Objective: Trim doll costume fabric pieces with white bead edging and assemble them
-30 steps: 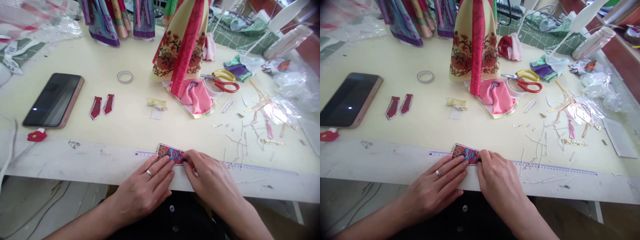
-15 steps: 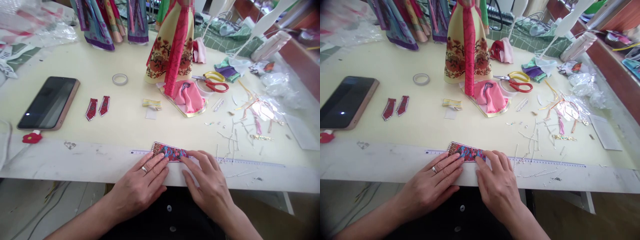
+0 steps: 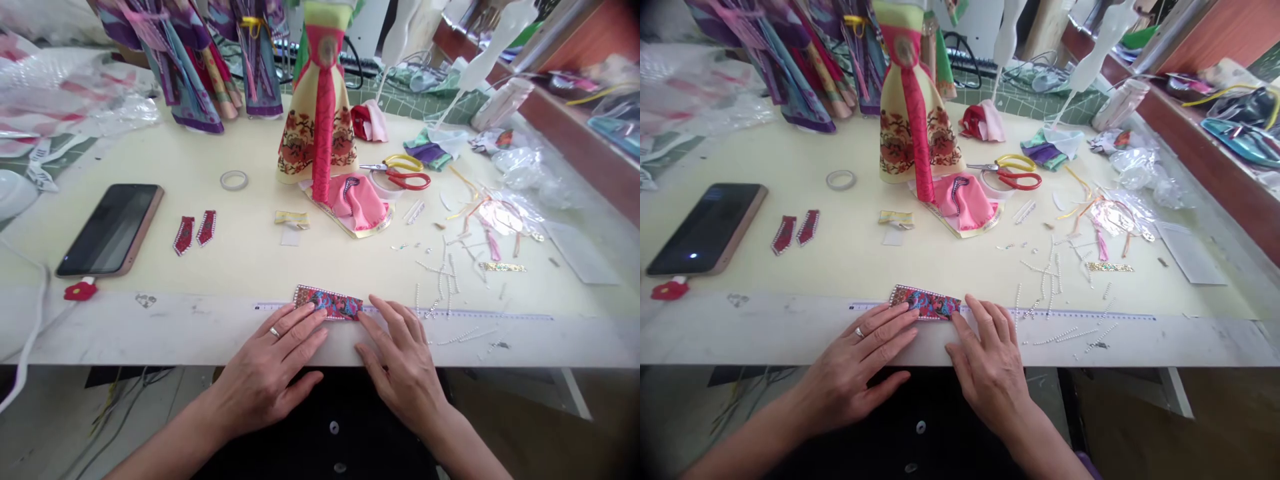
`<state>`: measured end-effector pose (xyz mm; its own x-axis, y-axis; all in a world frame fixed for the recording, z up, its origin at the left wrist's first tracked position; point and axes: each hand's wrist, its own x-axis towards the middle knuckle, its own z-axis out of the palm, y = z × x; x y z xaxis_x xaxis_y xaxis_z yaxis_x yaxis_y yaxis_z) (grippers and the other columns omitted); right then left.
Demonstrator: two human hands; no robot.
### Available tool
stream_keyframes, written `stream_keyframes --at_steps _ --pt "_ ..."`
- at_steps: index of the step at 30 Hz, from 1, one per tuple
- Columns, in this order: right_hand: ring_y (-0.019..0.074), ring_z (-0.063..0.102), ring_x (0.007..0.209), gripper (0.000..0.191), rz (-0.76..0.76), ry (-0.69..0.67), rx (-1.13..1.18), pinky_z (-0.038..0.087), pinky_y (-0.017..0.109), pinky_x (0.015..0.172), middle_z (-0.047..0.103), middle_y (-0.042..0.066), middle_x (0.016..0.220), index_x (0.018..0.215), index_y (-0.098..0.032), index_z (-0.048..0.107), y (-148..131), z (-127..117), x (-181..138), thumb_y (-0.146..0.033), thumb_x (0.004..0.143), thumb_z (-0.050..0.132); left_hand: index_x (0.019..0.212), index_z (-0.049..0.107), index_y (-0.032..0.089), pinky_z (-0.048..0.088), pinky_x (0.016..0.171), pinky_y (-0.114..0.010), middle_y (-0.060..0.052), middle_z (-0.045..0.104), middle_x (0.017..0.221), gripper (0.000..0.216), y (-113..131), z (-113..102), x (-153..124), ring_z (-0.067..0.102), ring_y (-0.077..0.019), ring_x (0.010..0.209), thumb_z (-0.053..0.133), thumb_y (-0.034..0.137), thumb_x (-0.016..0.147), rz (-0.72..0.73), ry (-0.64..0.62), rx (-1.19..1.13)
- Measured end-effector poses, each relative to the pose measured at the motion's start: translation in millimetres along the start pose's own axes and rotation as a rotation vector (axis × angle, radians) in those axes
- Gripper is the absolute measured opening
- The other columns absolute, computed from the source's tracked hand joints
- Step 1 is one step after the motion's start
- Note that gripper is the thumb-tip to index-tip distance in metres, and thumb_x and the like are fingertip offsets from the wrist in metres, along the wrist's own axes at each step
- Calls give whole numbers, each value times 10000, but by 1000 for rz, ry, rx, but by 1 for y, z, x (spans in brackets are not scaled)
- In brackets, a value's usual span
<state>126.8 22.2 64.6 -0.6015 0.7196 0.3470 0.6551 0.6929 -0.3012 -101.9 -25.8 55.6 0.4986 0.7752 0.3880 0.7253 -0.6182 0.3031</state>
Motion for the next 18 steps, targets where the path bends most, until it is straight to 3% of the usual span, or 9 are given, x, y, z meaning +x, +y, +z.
stream_keyframes --at_steps 9,18 --pt "290 455 1163 251 29 -29 -19 361 531 995 563 120 1256 1106 -158 614 -3 -2 2 -217 875 537 1228 521 85 353 1058 -527 -153 561 1284 385 3 0 3 434 -285 1265 552 191 858 -18 -15 61" --pt "271 480 1139 254 40 122 45 385 527 977 566 138 1235 1104 -144 579 1 5 -4 -138 858 515 1247 487 98 409 1022 -474 -142 602 1184 423 2 -6 11 517 -255 1164 572 159 838 -93 159 69"
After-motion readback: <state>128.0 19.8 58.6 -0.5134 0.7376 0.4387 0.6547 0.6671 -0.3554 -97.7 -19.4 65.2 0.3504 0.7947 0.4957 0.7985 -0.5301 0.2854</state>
